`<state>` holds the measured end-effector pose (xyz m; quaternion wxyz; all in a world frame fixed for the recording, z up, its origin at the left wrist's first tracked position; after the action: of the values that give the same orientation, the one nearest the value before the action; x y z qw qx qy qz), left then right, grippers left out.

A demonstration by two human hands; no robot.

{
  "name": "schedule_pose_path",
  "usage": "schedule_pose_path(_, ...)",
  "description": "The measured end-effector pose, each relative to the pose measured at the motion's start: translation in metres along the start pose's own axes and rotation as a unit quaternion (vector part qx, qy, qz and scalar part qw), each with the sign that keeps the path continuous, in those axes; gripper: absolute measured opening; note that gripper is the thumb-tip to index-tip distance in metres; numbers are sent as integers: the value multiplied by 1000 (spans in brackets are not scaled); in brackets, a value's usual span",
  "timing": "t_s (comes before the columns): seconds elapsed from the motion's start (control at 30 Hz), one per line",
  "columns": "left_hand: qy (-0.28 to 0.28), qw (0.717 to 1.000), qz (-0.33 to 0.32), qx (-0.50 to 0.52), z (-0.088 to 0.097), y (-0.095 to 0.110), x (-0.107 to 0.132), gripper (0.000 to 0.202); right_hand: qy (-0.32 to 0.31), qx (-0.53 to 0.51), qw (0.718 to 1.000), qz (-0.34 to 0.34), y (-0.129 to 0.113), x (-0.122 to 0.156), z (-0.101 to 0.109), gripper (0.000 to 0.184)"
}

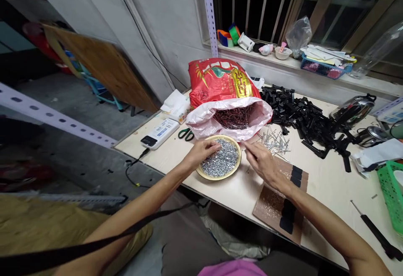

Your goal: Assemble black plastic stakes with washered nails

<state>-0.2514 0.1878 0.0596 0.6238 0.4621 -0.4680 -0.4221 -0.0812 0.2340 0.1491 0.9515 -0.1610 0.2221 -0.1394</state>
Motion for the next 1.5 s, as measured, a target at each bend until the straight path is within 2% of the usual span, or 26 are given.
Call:
schedule_pose_path(0.07, -23, 983, 51, 173, -7, -10, 7, 21, -23, -17, 1000, -8, -11, -6, -11, 35)
schedule_pose_path(0.17, -30, 946, 76, 314, -15, -12, 19, 23, -49, -5, 999, -8, -28, -14, -21, 31)
schedule_pose_path(0.33, -28, 923, 64, 378, -19, -6, 31, 22, -66, 68, 995, -20, -45, -23, -25, 26)
schedule_pose_path(0.53, -27, 911, 55, 408, -21, -1, 38, 20, -96, 128, 985, -59, -47, -26, -25, 26)
schedule_pose_path(0.77, -6, 918, 49, 394, -18, -1, 40, 31, -140, 174, 971, -87, -48, -27, -29, 27)
schedule_pose_path(0.93, 31, 952, 21, 304, -9, 0, 40, 44, -153, 200, 966, -64, -52, -24, -31, 27)
schedule_pose_path(1.03, 42, 970, 1, 240, -7, 5, 40, 45, -142, 199, 969, -47, -53, -19, -31, 31)
schedule_pose_path(1.17, 22, 975, 4, 220, -13, 8, 36, 47, -112, 163, 979, -45, -47, -12, -33, 37)
schedule_pose_path(1.3, 19, 981, 8, 194, -17, 8, 34, 42, -91, 171, 980, -55, -40, -8, -32, 18)
schedule_pose_path(1.5, 14, 990, -19, 136, -23, 12, 33, 37, -79, 232, 969, -37, -49, -11, -23, 21)
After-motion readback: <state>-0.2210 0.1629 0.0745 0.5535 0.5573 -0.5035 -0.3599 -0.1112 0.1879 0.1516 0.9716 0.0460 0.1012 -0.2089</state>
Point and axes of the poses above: each hand's wrist, its own x-axis away from the middle knuckle, its own z-axis out of the back of the hand, y = z × x, the point moved 10 cm from there along -x, towards the middle knuckle, and after that the axes turned 9 degrees about -y, right-handed, at the moved point
